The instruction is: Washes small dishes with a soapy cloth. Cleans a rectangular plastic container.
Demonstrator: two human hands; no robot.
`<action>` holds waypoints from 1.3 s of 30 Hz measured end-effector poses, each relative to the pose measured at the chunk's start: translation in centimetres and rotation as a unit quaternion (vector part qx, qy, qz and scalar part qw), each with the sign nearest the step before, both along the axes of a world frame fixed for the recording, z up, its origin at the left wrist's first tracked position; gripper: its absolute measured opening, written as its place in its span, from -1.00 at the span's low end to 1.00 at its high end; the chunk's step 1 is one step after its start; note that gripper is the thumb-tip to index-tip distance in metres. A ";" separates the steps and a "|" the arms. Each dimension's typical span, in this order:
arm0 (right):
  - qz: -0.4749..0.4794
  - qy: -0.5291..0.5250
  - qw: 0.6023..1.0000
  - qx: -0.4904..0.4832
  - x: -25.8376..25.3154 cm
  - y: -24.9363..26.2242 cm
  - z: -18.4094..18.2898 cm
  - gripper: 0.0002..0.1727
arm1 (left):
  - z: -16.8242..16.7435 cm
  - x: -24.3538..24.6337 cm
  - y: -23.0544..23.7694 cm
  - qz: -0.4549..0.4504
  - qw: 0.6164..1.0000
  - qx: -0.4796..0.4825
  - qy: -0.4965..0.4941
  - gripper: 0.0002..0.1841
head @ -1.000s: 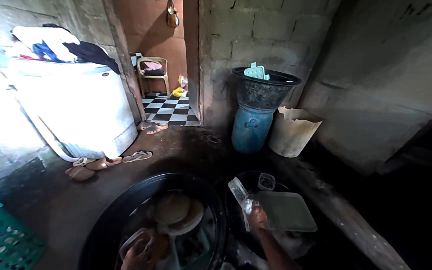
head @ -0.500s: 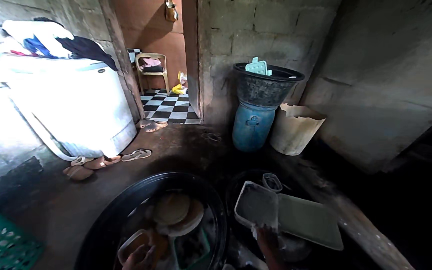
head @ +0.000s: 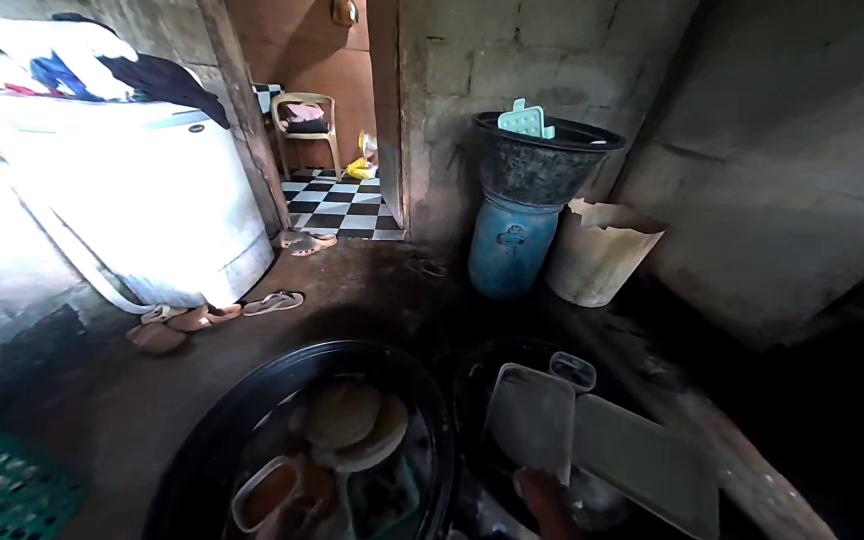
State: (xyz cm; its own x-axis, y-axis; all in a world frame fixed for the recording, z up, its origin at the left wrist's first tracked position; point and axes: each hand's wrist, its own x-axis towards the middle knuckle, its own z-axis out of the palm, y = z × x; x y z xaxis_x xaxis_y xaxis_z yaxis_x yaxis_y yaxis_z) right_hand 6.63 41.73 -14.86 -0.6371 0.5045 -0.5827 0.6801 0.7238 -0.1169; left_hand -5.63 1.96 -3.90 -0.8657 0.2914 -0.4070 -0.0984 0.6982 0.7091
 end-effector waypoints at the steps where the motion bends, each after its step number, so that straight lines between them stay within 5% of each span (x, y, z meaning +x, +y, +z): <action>1: 0.015 -0.012 1.000 -0.005 -0.1 0.1 0.6 -0.59 | -0.2 0.0 -0.1 -0.005 1.000 -0.002 0.004 -0.60; 8: -0.105 -0.012 0.994 0.005 0.6 -0.2 -0.4 -0.49 | 0.1 0.6 -0.3 -0.023 0.999 -0.037 0.005 -0.60; 15: 0.032 -0.030 0.999 0.004 1.0 0.4 0.3 -0.55 | 2.1 0.8 -1.6 -0.023 0.998 -0.065 -0.011 -0.56; 21: -0.045 0.089 0.985 -0.142 -2.6 1.8 1.3 -0.45 | 3.4 0.9 -5.0 0.051 0.995 0.047 0.066 -0.64; 24: -0.005 0.034 0.985 -0.167 -3.9 0.2 4.2 -0.47 | 3.8 -0.1 -6.9 0.125 0.983 0.093 0.094 -0.70; 30: -0.005 0.140 0.921 -0.364 -6.4 -6.4 9.7 -0.58 | 4.2 -1.0 -7.1 0.121 0.990 -0.014 0.075 -0.65; 35: 0.054 0.129 0.965 -0.221 -9.5 -7.3 9.9 -0.54 | 2.8 -1.2 -5.5 -0.031 0.977 -0.209 0.040 -0.57; 39: -0.088 0.117 0.979 -0.139 -7.2 -1.5 8.4 -0.51 | 1.1 -1.6 -5.7 -0.089 0.972 -0.217 0.017 -0.54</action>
